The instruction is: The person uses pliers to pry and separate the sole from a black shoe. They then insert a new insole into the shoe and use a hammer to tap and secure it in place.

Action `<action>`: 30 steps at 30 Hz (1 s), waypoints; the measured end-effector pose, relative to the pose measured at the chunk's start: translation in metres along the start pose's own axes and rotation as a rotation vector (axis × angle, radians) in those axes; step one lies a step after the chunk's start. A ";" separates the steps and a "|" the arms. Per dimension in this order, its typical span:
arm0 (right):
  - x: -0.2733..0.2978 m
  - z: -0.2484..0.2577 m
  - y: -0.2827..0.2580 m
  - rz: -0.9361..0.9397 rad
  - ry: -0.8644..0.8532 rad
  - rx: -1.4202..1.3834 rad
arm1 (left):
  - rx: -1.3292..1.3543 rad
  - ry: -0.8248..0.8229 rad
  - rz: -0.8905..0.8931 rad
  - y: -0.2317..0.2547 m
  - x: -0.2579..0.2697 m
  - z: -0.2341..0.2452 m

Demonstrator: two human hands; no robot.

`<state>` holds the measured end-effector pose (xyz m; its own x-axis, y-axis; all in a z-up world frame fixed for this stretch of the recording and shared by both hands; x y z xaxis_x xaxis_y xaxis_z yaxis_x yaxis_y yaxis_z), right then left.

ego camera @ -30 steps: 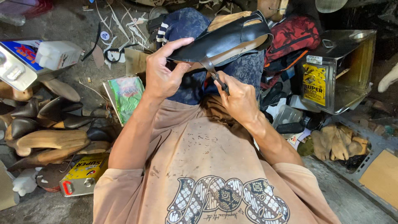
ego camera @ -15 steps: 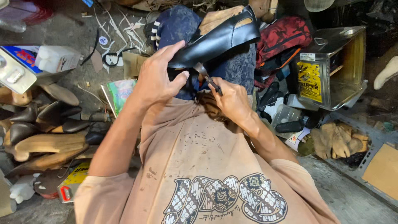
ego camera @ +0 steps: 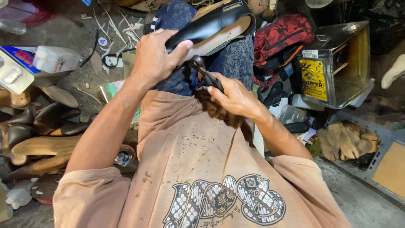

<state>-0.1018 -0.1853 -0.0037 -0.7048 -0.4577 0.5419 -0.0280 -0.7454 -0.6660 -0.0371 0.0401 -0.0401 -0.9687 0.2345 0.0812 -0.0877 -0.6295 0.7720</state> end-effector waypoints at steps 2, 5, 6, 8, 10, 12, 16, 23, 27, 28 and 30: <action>0.014 0.006 -0.018 -0.135 -0.059 -0.034 | 0.109 -0.158 0.010 0.004 -0.001 0.002; 0.024 -0.009 -0.007 0.273 0.269 -0.004 | 0.142 -0.201 -0.096 -0.010 -0.003 0.001; 0.015 -0.015 0.000 0.277 0.265 -0.005 | 0.141 -0.198 -0.092 -0.013 -0.004 0.002; 0.011 -0.022 0.006 0.646 0.704 0.280 | 0.153 -0.225 -0.164 -0.016 -0.007 0.000; -0.004 -0.022 0.017 0.538 0.617 0.324 | 0.169 -0.237 -0.207 -0.021 -0.008 0.000; -0.013 -0.017 0.022 0.443 0.530 0.371 | 0.181 -0.236 -0.252 -0.021 -0.015 0.004; -0.008 -0.031 0.024 0.555 0.625 0.410 | 0.232 -0.301 -0.220 -0.032 -0.005 -0.003; -0.027 -0.032 0.033 0.330 0.537 0.575 | 0.257 -0.283 -0.117 -0.017 -0.010 0.009; -0.005 0.024 -0.008 0.362 0.612 0.258 | 0.264 -0.131 -0.247 -0.020 0.017 -0.005; -0.003 0.045 0.004 0.374 0.762 0.328 | 0.137 -0.062 -0.306 -0.024 0.027 -0.014; -0.007 0.084 0.026 0.382 0.920 0.387 | 0.000 -0.006 -0.367 -0.023 0.046 -0.027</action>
<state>-0.0377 -0.2422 0.0187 -0.8876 -0.2724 -0.3715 0.4210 -0.8070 -0.4141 -0.0860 0.0461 -0.0712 -0.8714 0.4490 -0.1976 -0.4292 -0.5028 0.7503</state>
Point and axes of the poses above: each hand's wrist, its own x-axis away from the middle knuckle, its own z-axis out of the back of the hand, y = z × x, the point moved 3 cm from there along -x, towards the middle knuckle, and after that the axes turned 2 degrees about -z, right-handed, at the moved point
